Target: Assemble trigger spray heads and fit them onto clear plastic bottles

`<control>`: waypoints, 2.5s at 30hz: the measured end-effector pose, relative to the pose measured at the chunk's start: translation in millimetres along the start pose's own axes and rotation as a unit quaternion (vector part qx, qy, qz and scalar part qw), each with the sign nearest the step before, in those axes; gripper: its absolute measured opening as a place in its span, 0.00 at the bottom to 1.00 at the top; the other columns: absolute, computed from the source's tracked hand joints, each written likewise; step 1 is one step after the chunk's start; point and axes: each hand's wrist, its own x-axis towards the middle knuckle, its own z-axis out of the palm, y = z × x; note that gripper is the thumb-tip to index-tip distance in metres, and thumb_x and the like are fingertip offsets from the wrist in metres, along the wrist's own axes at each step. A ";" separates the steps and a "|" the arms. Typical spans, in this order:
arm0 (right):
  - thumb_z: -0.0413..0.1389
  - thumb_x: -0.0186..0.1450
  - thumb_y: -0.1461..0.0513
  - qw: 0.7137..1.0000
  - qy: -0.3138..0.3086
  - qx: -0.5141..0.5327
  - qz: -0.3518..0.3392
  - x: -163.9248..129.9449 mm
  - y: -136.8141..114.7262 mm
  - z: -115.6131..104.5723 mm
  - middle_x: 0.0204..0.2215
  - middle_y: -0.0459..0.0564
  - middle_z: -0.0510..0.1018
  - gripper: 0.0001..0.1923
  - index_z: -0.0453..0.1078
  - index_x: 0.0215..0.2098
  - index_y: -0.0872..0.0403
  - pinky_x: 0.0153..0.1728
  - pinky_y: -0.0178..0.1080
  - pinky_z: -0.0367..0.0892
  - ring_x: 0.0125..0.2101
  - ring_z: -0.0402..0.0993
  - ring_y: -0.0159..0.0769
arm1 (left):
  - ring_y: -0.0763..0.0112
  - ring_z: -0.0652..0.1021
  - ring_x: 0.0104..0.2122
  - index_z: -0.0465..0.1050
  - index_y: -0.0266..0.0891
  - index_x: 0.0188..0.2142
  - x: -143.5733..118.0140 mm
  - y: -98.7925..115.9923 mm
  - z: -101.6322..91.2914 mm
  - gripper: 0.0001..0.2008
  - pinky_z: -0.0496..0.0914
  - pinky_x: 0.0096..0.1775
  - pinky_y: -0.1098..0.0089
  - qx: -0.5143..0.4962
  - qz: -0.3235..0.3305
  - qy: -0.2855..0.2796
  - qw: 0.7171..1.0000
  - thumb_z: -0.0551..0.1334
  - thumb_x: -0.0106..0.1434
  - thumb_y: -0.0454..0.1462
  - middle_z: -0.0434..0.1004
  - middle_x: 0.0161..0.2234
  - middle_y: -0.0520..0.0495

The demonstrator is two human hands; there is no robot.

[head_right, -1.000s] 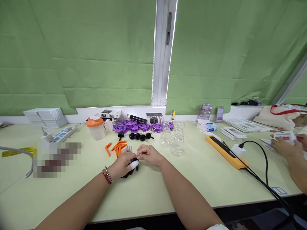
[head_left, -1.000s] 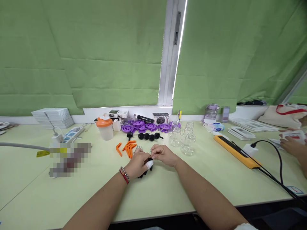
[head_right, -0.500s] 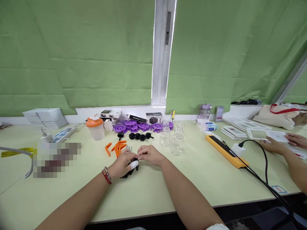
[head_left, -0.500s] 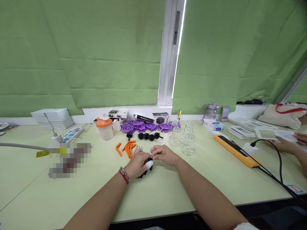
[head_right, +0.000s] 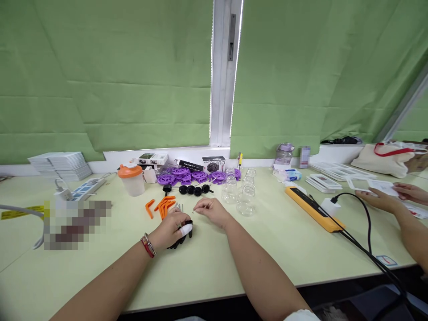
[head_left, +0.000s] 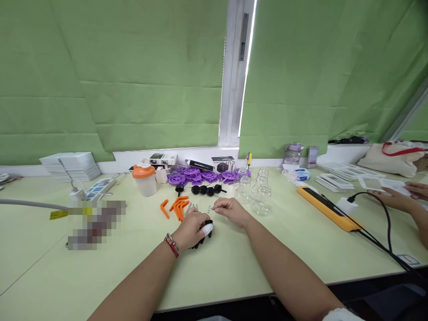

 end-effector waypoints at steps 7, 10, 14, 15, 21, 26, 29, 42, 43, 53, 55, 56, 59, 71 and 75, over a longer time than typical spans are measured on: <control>0.60 0.54 0.63 0.939 0.047 -0.316 0.124 -0.2 17.8 -13.5 0.38 0.51 0.78 0.14 0.76 0.39 0.53 0.37 0.38 0.63 0.35 0.71 0.38 | 0.66 0.68 0.33 0.70 0.39 0.33 -0.6 4.4 -3.3 0.05 0.62 0.40 0.64 -0.001 -0.006 -0.004 1.000 0.57 0.61 0.38 0.73 0.27 0.49; 0.57 0.55 0.66 0.923 0.017 -0.364 0.126 -1.2 18.2 -11.2 0.34 0.51 0.78 0.15 0.76 0.42 0.53 0.35 0.36 0.62 0.34 0.71 0.37 | 0.67 0.69 0.33 0.70 0.40 0.32 -0.6 5.4 -4.1 0.05 0.62 0.40 0.65 0.001 -0.004 -0.006 1.000 0.57 0.60 0.37 0.73 0.27 0.50; 0.54 0.58 0.68 0.941 0.029 -0.317 0.117 -1.2 12.2 -5.1 0.30 0.50 0.76 0.18 0.73 0.46 0.54 0.33 0.36 0.61 0.30 0.69 0.34 | 0.66 0.69 0.34 0.70 0.40 0.33 -1.0 3.9 -2.8 0.05 0.62 0.39 0.65 0.001 -0.004 -0.002 1.000 0.57 0.60 0.37 0.73 0.27 0.49; 0.53 0.58 0.67 0.956 0.036 -0.274 0.101 -1.2 9.5 -2.9 0.29 0.49 0.75 0.18 0.72 0.47 0.55 0.33 0.36 0.61 0.28 0.68 0.33 | 0.66 0.69 0.34 0.70 0.40 0.33 -1.0 3.3 -2.4 0.05 0.62 0.39 0.65 0.001 -0.003 -0.002 1.000 0.57 0.60 0.38 0.73 0.27 0.50; 0.58 0.58 0.59 0.996 0.038 0.085 -0.007 -3.7 -15.1 13.9 0.29 0.45 0.70 0.14 0.71 0.43 0.53 0.32 0.36 0.64 0.29 0.67 0.30 | 0.67 0.67 0.32 0.69 0.40 0.32 -0.5 2.0 -1.2 0.05 0.61 0.39 0.65 0.007 0.000 0.000 1.000 0.57 0.60 0.38 0.72 0.27 0.50; 0.64 0.54 0.58 0.987 -0.019 0.159 0.007 -8.4 -21.9 18.2 0.29 0.46 0.72 0.15 0.72 0.38 0.54 0.34 0.36 0.65 0.30 0.68 0.29 | 0.71 0.66 0.28 0.67 0.39 0.30 -0.1 3.0 -2.1 0.06 0.61 0.39 0.65 0.016 0.017 0.002 1.000 0.55 0.61 0.38 0.70 0.25 0.51; 0.64 0.53 0.58 0.988 -0.040 0.151 0.010 -9.2 -19.1 17.5 0.29 0.47 0.74 0.14 0.73 0.37 0.55 0.35 0.37 0.65 0.31 0.69 0.30 | 0.71 0.66 0.28 0.65 0.39 0.28 0.0 2.7 -1.7 0.07 0.61 0.39 0.65 0.021 0.021 0.007 1.000 0.55 0.61 0.38 0.68 0.24 0.52; 0.65 0.51 0.58 0.992 -0.096 0.083 -0.016 -10.0 -20.1 12.1 0.30 0.49 0.75 0.14 0.78 0.36 0.54 0.35 0.37 0.67 0.32 0.71 0.33 | 0.70 0.65 0.28 0.63 0.39 0.25 0.1 -0.2 0.9 0.10 0.60 0.37 0.67 0.014 0.013 0.008 1.000 0.55 0.62 0.39 0.66 0.23 0.52; 0.66 0.51 0.58 0.991 -0.098 0.085 -0.015 -9.9 -19.2 11.5 0.30 0.49 0.75 0.15 0.78 0.36 0.54 0.35 0.38 0.67 0.32 0.72 0.34 | 0.70 0.65 0.28 0.62 0.39 0.25 0.2 -0.2 0.8 0.10 0.60 0.37 0.67 0.014 0.012 0.006 1.000 0.55 0.62 0.39 0.66 0.23 0.52; 0.69 0.46 0.58 0.989 -0.097 0.108 0.006 -9.0 -13.9 9.5 0.29 0.49 0.77 0.14 0.80 0.31 0.52 0.36 0.38 0.69 0.31 0.73 0.33 | 0.72 0.65 0.26 0.62 0.39 0.25 0.0 -0.3 1.4 0.12 0.60 0.38 0.67 0.020 0.025 -0.003 0.999 0.54 0.64 0.40 0.65 0.21 0.53; 0.69 0.45 0.58 0.989 -0.097 0.108 0.007 -8.8 -14.1 9.6 0.29 0.49 0.77 0.14 0.80 0.31 0.52 0.35 0.38 0.69 0.30 0.73 0.33 | 0.71 0.66 0.27 0.62 0.39 0.25 0.1 -0.2 1.2 0.12 0.60 0.38 0.67 0.020 0.025 -0.003 0.999 0.54 0.64 0.41 0.66 0.21 0.53; 0.69 0.45 0.58 0.989 -0.097 0.107 0.009 -8.8 -14.2 9.5 0.29 0.49 0.77 0.14 0.80 0.31 0.52 0.35 0.38 0.69 0.30 0.73 0.32 | 0.71 0.66 0.27 0.63 0.39 0.25 0.1 -0.3 1.1 0.13 0.60 0.38 0.67 0.019 0.025 -0.002 1.000 0.54 0.64 0.41 0.66 0.22 0.53; 0.69 0.45 0.57 0.989 -0.099 0.106 0.013 -9.0 -15.0 9.4 0.28 0.48 0.76 0.14 0.80 0.30 0.52 0.35 0.37 0.69 0.29 0.72 0.31 | 0.71 0.66 0.27 0.64 0.39 0.25 0.2 -0.5 1.1 0.13 0.60 0.38 0.66 0.013 0.023 -0.001 1.000 0.54 0.64 0.42 0.67 0.22 0.52; 0.69 0.44 0.56 0.989 -0.115 0.093 0.023 -8.5 -13.7 9.9 0.27 0.48 0.75 0.14 0.78 0.26 0.55 0.32 0.37 0.67 0.28 0.70 0.31 | 0.73 0.64 0.25 0.64 0.38 0.25 1.6 1.9 -1.2 0.14 0.60 0.38 0.66 0.000 0.026 -0.003 1.000 0.53 0.65 0.42 0.66 0.21 0.53; 0.67 0.47 0.54 0.992 -0.107 0.051 0.048 -8.7 -16.7 14.2 0.25 0.46 0.74 0.17 0.74 0.29 0.57 0.28 0.34 0.64 0.25 0.68 0.29 | 0.71 0.66 0.27 0.64 0.39 0.24 1.9 -2.2 -0.4 0.13 0.60 0.38 0.66 0.007 0.016 0.002 1.000 0.54 0.64 0.42 0.66 0.21 0.53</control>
